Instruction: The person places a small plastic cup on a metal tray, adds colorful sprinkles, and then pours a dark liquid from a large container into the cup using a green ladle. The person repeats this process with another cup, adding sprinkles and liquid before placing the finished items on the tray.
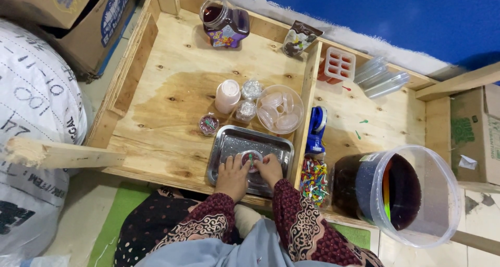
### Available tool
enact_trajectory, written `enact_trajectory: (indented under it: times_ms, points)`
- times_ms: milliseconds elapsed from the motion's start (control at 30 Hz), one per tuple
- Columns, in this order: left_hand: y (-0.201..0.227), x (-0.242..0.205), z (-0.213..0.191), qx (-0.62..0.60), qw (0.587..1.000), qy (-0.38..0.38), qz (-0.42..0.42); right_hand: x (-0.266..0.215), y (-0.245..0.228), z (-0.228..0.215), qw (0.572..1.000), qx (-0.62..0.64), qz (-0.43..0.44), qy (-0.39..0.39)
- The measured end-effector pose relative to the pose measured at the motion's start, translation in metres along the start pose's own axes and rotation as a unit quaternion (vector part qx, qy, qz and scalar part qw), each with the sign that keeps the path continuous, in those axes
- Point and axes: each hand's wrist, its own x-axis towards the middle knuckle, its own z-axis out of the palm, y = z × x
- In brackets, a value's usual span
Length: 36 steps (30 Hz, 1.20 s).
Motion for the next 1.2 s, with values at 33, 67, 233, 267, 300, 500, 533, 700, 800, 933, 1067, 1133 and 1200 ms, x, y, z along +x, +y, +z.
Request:
enact_trajectory:
  times_ms: [33,67,233,267,300,500,533,700,800,933,1067,1133,1200]
  points:
    - [-0.001,0.002,0.002,0.001,1.0,0.001,0.0,0.007,0.004,0.003,1.0,0.001,-0.001,0.001]
    - [-0.002,0.004,0.004,0.009,1.0,-0.006,0.002,0.014,0.008,0.007,1.0,0.025,0.004,-0.002]
    - [0.001,0.002,0.002,0.028,0.999,-0.01,0.012,-0.005,0.0,0.007,0.994,0.102,0.04,0.007]
    - [0.001,0.003,0.001,0.028,0.999,-0.021,0.009,-0.006,0.0,0.006,0.994,0.104,0.031,0.007]
    - [0.001,0.002,0.0,0.026,0.999,-0.032,0.006,-0.007,0.0,0.006,0.994,0.104,0.023,0.005]
    - [0.0,0.003,-0.003,0.013,0.999,-0.04,-0.006,0.002,0.008,0.01,0.999,0.051,-0.008,0.013]
    - [-0.001,0.003,-0.002,0.013,0.999,-0.04,-0.007,0.001,0.006,0.009,0.999,0.051,-0.008,0.013]
    - [-0.004,0.001,0.001,0.008,0.999,-0.036,-0.01,0.011,0.018,0.018,0.996,0.085,-0.039,0.012]
    - [-0.011,0.007,0.014,-0.018,1.0,-0.007,-0.011,0.01,0.016,0.017,0.993,0.112,-0.042,0.018]
    - [-0.03,0.024,0.058,-0.084,0.993,0.08,-0.015,-0.003,0.012,0.013,0.988,0.15,-0.017,-0.001]
    - [-0.035,0.039,0.064,-0.237,0.964,0.088,-0.084,-0.014,0.008,0.01,0.977,0.212,-0.012,-0.007]
    - [-0.035,0.05,0.064,-0.298,0.945,0.068,-0.113,-0.009,0.01,0.011,0.969,0.247,-0.019,-0.009]
    - [-0.038,0.063,0.074,-0.316,0.936,0.032,-0.149,-0.002,0.016,0.014,0.971,0.236,-0.033,-0.015]
